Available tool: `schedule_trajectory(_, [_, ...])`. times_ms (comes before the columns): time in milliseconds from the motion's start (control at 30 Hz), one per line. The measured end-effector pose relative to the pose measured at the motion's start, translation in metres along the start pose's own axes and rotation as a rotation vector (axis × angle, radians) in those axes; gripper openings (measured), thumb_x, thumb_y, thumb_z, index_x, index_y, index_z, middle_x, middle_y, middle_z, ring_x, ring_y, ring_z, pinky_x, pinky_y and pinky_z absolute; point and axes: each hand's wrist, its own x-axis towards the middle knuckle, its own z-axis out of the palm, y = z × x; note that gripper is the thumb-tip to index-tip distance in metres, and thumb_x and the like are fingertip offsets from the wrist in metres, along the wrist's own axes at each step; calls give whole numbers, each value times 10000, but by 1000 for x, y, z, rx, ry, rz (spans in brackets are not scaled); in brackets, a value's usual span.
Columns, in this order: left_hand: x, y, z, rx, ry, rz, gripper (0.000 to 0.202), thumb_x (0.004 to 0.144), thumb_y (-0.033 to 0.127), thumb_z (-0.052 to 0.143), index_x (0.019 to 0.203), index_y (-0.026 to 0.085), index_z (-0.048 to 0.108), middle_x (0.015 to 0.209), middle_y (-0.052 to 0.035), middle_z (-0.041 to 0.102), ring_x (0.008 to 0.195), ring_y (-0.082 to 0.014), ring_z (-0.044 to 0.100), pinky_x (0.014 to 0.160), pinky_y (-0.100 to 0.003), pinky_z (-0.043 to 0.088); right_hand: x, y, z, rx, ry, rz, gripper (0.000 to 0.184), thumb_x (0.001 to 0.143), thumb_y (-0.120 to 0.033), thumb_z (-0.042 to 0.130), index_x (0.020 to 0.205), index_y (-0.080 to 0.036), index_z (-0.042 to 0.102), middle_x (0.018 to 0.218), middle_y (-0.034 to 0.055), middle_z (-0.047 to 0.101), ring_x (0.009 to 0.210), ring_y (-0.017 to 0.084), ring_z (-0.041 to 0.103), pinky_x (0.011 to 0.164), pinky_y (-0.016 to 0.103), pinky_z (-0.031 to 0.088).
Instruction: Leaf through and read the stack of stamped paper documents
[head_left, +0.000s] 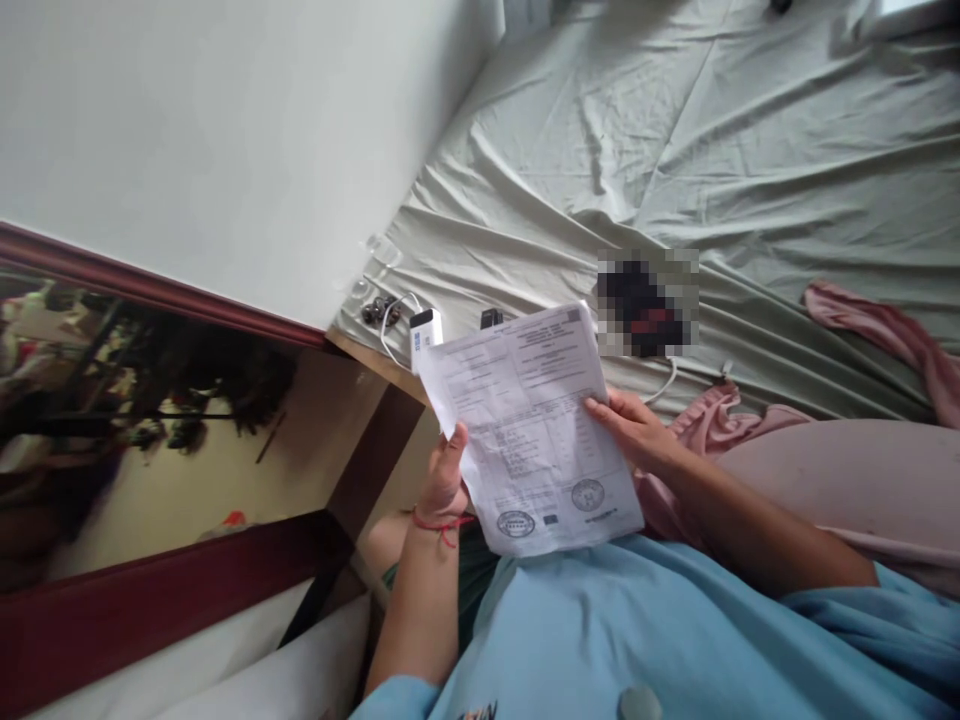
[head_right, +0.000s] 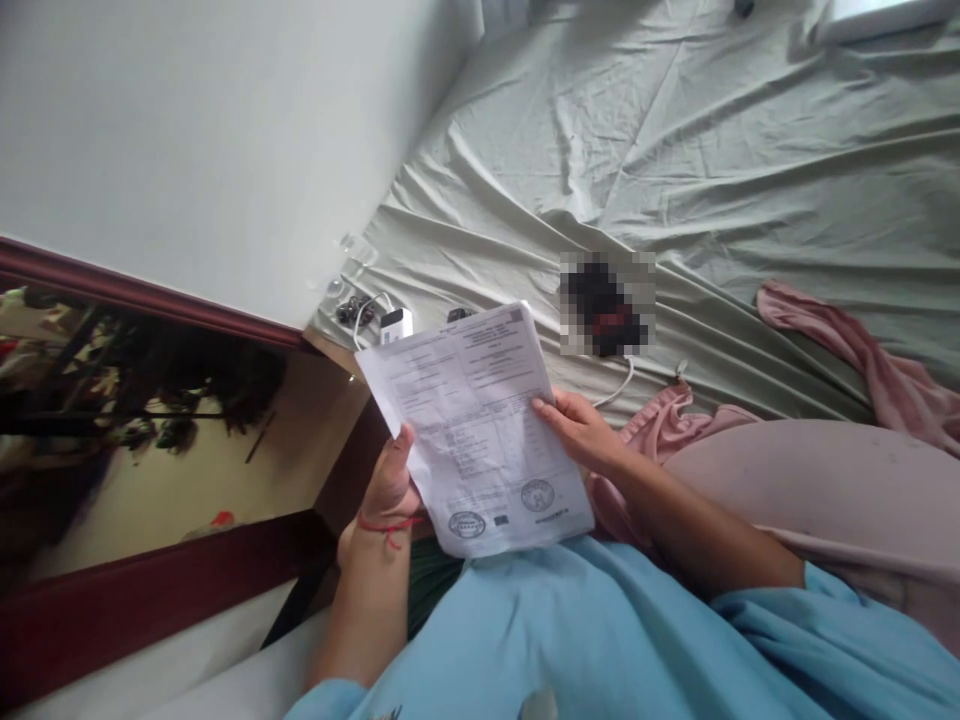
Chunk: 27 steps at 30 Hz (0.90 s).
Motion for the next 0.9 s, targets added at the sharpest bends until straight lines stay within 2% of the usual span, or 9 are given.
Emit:
schedule_trajectory(133, [2,3,16,-13,11,25,654,688,429,872,1259,178,676,1243,-135,688,1262,-352,590,1068,-469,505,-1,0,-1,-11,-7,116,486,828,-658,659,934,-185,693,777,47,719,663,184,678,595,287,548])
schedule_trajectory(233, [3,1,21,-11,28,49,587,682,425,877,1194,186,719,1240,-118,692,1312,-345,551,1087,-453,498,0,-1,-2,1,31,148,522,776,-690,688,924,-189,707,753,49,721,630,188,670,566,292,537])
schedule_trajectory(400, [8,0,21,40,57,61,467,679,432,881,1045,166,768,1160,-123,721,1298,-345,564,1037,-422,541,1,-3,0,-34,25,141,523,790,-702,664,907,-195,716,753,49,723,640,192,669,575,294,530])
schedule_trajectory(633, [16,-9,16,-14,151,-24,495,670,505,867,1003,158,751,1149,-130,721,1114,-342,673,964,-435,568,4,0,-1,-26,191,64,494,791,-661,681,929,-186,693,752,35,713,581,157,603,519,255,458])
schedule_trajectory(733, [20,-14,15,-30,216,63,474,708,546,828,957,154,735,1112,-125,726,1114,-319,671,953,-409,564,6,3,-3,-8,194,64,463,807,-640,673,917,-191,692,768,36,716,597,158,606,529,253,457])
schedule_trajectory(900, [21,-17,16,12,212,166,454,756,569,788,880,138,726,1169,-125,708,1092,-302,676,934,-395,560,6,6,-4,3,187,62,437,825,-624,666,897,-194,686,740,26,701,577,146,582,508,241,431])
